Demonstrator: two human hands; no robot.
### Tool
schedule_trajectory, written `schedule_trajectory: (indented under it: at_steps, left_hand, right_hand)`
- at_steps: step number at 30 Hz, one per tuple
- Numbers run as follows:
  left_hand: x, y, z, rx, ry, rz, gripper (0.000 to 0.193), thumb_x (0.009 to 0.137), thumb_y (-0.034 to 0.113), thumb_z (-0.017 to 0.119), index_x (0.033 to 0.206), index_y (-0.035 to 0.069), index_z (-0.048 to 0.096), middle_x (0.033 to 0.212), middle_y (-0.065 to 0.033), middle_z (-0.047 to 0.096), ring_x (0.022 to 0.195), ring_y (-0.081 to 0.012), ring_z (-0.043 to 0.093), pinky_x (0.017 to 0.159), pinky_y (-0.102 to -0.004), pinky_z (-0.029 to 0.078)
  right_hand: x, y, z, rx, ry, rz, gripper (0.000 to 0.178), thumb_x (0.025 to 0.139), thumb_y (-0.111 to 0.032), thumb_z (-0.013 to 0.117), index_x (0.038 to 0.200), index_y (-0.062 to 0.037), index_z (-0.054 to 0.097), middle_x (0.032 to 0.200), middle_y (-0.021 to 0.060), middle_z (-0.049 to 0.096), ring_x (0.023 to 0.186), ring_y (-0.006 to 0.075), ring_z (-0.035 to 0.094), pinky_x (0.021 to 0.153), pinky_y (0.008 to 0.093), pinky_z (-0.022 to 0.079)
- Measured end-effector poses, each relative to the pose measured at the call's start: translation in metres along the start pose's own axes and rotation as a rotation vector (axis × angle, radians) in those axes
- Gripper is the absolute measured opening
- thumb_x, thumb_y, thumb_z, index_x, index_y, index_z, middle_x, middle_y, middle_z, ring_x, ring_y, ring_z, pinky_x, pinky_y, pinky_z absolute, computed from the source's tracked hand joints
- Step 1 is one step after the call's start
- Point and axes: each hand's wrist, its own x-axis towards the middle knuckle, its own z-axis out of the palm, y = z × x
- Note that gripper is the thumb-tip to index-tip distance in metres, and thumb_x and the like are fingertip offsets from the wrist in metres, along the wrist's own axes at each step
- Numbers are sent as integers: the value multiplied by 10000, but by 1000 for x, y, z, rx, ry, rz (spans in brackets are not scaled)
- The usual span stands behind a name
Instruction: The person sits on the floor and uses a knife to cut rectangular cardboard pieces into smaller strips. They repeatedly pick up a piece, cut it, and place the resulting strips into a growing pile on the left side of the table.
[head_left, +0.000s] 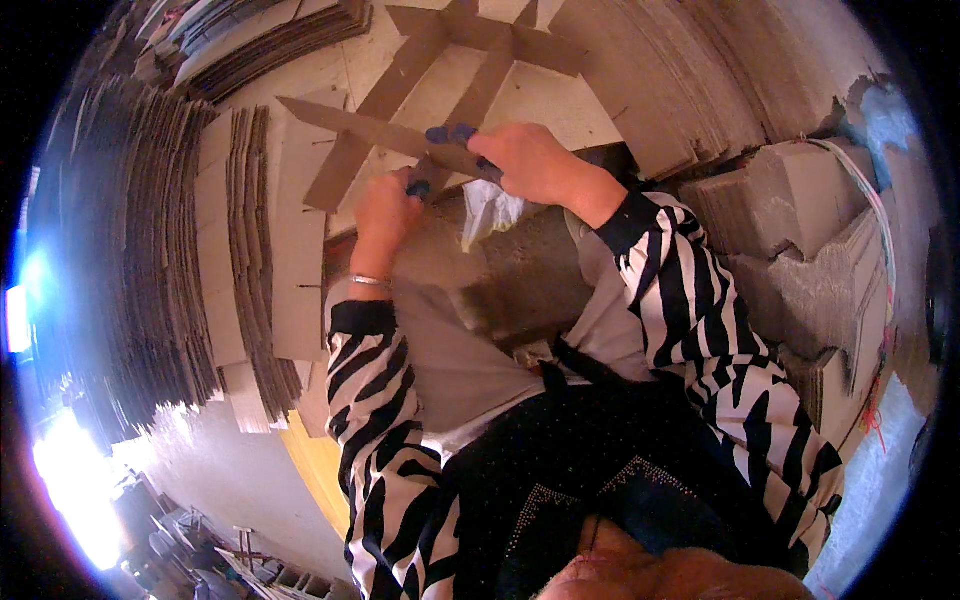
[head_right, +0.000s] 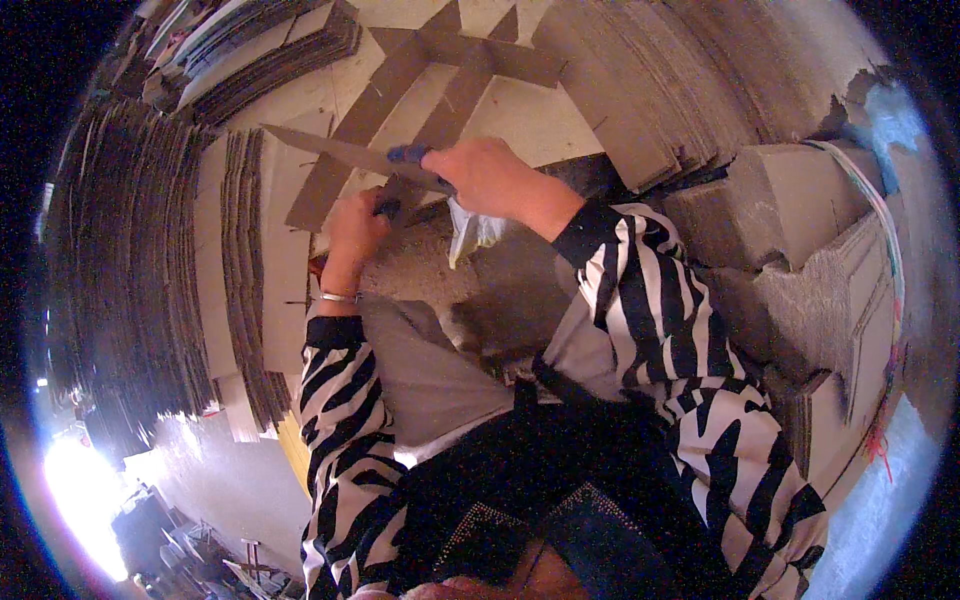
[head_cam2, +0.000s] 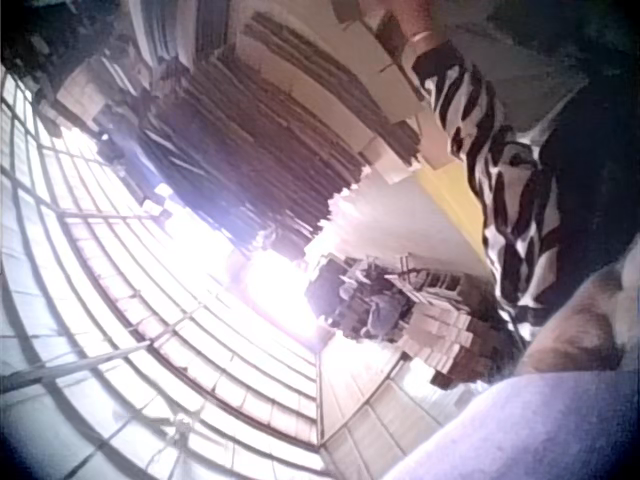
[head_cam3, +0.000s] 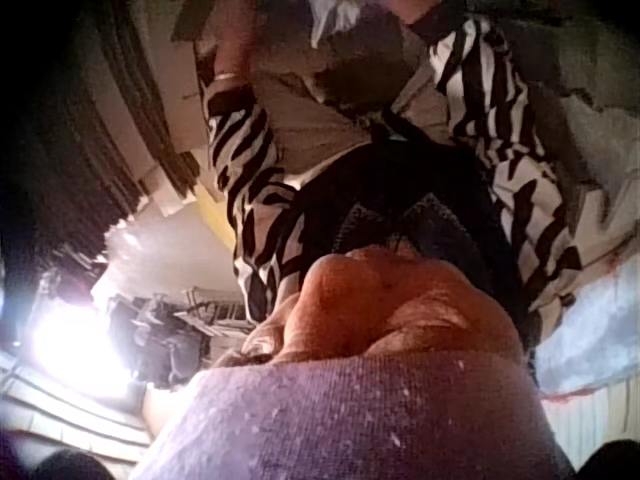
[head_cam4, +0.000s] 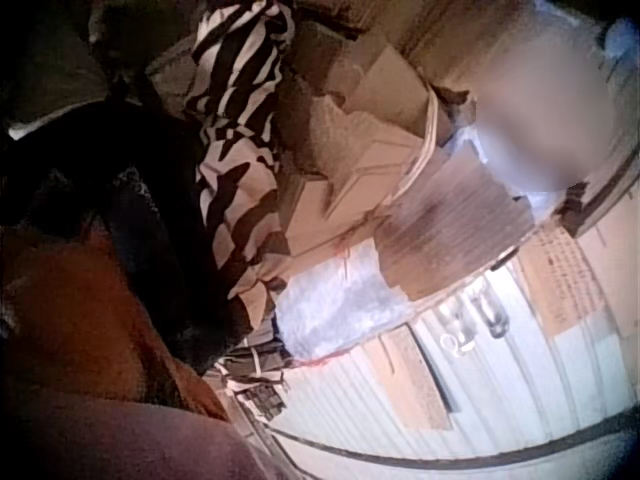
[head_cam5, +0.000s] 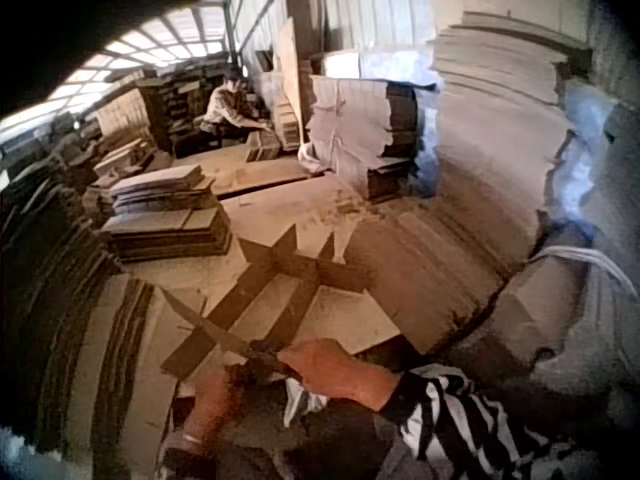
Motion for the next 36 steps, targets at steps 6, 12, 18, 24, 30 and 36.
schedule_trajectory:
  at_steps: [6, 12, 18, 24, 30, 36]
  left_hand:
    - [4, 8, 0, 23, -1, 105, 151, 718, 127, 638, 855, 83, 682, 861, -167, 665, 805, -369, 638, 683, -483, 506]
    - [18, 8, -24, -254, 368, 36, 267, 730, 127, 653, 992, 75, 645, 1007, -168, 638, 905, -382, 611, 741, -459, 501]
    - [37, -29, -17, 319, 354, -63, 389, 819, 181, 609, 1201, 122, 574, 1382, -92, 480, 1181, -327, 519, 923, -502, 421]
    - [67, -22, -13, 86, 417, -36, 425, 819, 233, 595, 1222, 100, 556, 1325, -117, 538, 1039, -336, 607, 830, -452, 488]
    - [100, 19, -5, 191, 187, -173, 264, 776, 187, 584, 1017, 80, 604, 1060, -150, 660, 929, -363, 644, 739, -485, 514]
    - [54, -48, -29, 305, 14, -351, 261, 784, 184, 551, 1022, 90, 602, 999, -163, 677, 922, -363, 649, 730, -495, 521]
  right_hand:
    - [-17, 11, 12, -98, -36, -26, 280, 747, -49, 591, 1019, -110, 562, 798, 132, 645, 793, 362, 642, 633, 486, 486]
    - [-16, 32, 41, -81, -35, 10, 264, 744, -58, 598, 999, -117, 568, 784, 122, 642, 792, 368, 636, 620, 488, 483]
    - [2, 3, 25, -12, -226, 126, 181, 770, -100, 589, 950, -95, 574, 850, 136, 643, 850, 377, 615, 688, 480, 479]
    - [-57, 79, -76, -189, 326, 485, 422, 735, -235, 721, 1091, -55, 585, 1202, 170, 553, 1129, 380, 505, 902, 445, 439]
    - [-164, 161, -59, -556, 242, 900, 433, 723, -183, 715, 1144, -139, 625, 1333, 83, 504, 1326, 333, 346, 1010, 614, 285]
    - [-57, 94, -77, -236, 357, 594, 348, 765, -71, 617, 1112, -85, 596, 1082, 139, 617, 1034, 375, 556, 808, 438, 458]
